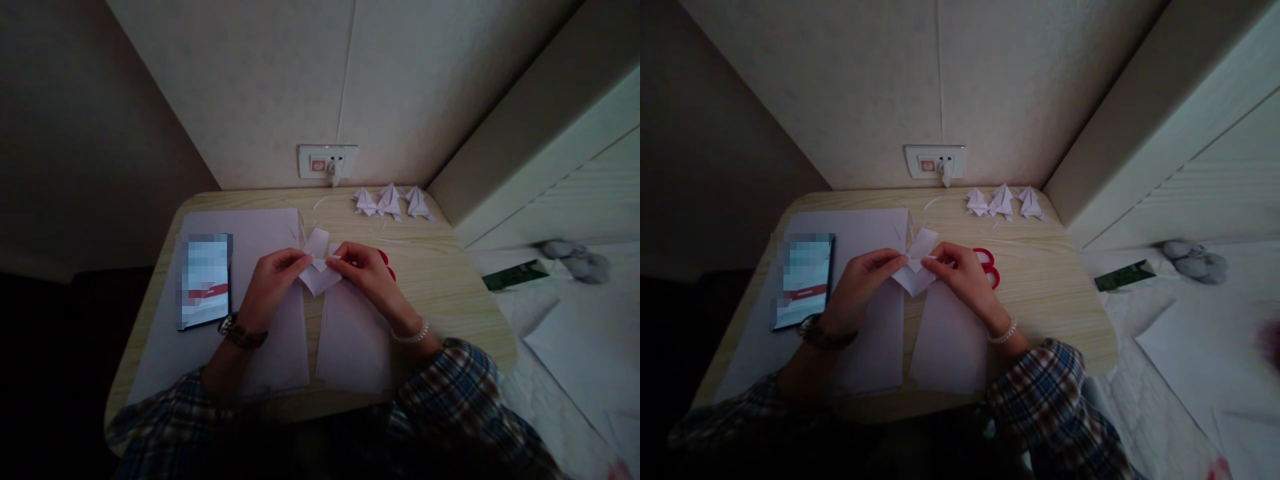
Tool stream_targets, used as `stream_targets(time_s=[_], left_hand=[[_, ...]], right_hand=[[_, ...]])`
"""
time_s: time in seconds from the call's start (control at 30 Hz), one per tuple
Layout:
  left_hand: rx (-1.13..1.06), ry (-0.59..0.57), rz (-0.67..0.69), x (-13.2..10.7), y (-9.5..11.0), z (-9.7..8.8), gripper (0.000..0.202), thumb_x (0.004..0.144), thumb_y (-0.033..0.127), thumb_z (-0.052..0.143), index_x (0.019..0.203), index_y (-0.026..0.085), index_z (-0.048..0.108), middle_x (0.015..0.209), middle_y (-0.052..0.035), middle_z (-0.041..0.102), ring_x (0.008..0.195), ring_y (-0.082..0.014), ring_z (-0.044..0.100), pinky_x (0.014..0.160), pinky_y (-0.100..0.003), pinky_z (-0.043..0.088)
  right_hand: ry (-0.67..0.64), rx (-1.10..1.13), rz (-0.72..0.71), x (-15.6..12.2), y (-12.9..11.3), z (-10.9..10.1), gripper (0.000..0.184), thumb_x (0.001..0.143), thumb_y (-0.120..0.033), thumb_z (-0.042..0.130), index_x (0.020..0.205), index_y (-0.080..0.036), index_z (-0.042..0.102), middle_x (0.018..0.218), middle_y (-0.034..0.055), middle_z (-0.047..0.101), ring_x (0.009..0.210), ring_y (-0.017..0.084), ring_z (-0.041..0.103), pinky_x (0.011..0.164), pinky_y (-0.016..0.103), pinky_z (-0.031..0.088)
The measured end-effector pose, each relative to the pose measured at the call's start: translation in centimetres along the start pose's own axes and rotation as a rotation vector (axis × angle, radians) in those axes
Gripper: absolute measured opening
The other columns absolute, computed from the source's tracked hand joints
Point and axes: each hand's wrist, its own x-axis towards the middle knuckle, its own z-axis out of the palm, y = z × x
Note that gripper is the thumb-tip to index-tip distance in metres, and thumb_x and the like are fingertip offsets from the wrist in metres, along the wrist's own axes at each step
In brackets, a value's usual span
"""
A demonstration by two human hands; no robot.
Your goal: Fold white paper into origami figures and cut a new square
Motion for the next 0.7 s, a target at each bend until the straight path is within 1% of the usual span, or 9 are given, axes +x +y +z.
stream_targets(time_s=[0.1,0.23,0.37,0.57,0.7], left_hand=[[0.002,0.005,0.011,0.05,-0.09,-0.06,0.019,0.069,0.036,0.075,0.066,0.018,0.07,0.067,0.0006,0.069,0.069,-0.0163,0.06,0.066,-0.026,0.046],[0.0,-0.001,0.017,0.12,-0.3,-0.03,0.02,0.068,0.037,0.075,0.068,0.018,0.07,0.071,-0.0003,0.07,0.071,-0.0175,0.062,0.069,-0.027,0.048],[-0.012,-0.008,0.012,0.12,-0.38,0.11,0.025,0.062,0.039,0.08,0.071,0.018,0.068,0.074,-0.0007,0.07,0.074,-0.0187,0.064,0.071,-0.029,0.05],[-0.021,-0.019,0.001,-0.01,-0.21,0.12,0.033,0.059,0.044,0.083,0.068,0.017,0.066,0.071,-0.0008,0.069,0.073,-0.0188,0.064,0.072,-0.03,0.051],[-0.031,-0.023,0.005,-0.03,-0.22,0.07,0.033,0.058,0.044,0.083,0.069,0.017,0.066,0.07,-0.0002,0.068,0.071,-0.0176,0.063,0.07,-0.029,0.051]], right_hand=[[0.005,-0.029,-0.015,-0.03,-0.16,0.03,0.027,0.077,-0.04,0.067,0.065,-0.018,0.057,0.063,-0.0033,0.053,0.06,0.011,0.047,0.054,0.024,0.034],[0.011,-0.065,-0.029,-0.07,-0.3,-0.02,0.026,0.078,-0.04,0.066,0.067,-0.018,0.058,0.064,-0.0024,0.054,0.061,0.012,0.047,0.054,0.024,0.034],[0.016,-0.093,-0.048,-0.14,-0.44,-0.13,0.025,0.079,-0.039,0.066,0.067,-0.019,0.058,0.064,-0.002,0.055,0.062,0.012,0.048,0.054,0.024,0.035],[0.015,-0.123,-0.074,-0.32,-0.63,-0.17,0.027,0.08,-0.042,0.066,0.067,-0.019,0.06,0.064,-0.0019,0.056,0.063,0.012,0.05,0.057,0.025,0.037],[0.032,-0.132,-0.078,-0.42,-0.74,-0.09,0.025,0.08,-0.04,0.065,0.067,-0.019,0.059,0.065,-0.0017,0.056,0.064,0.013,0.05,0.057,0.025,0.037]])
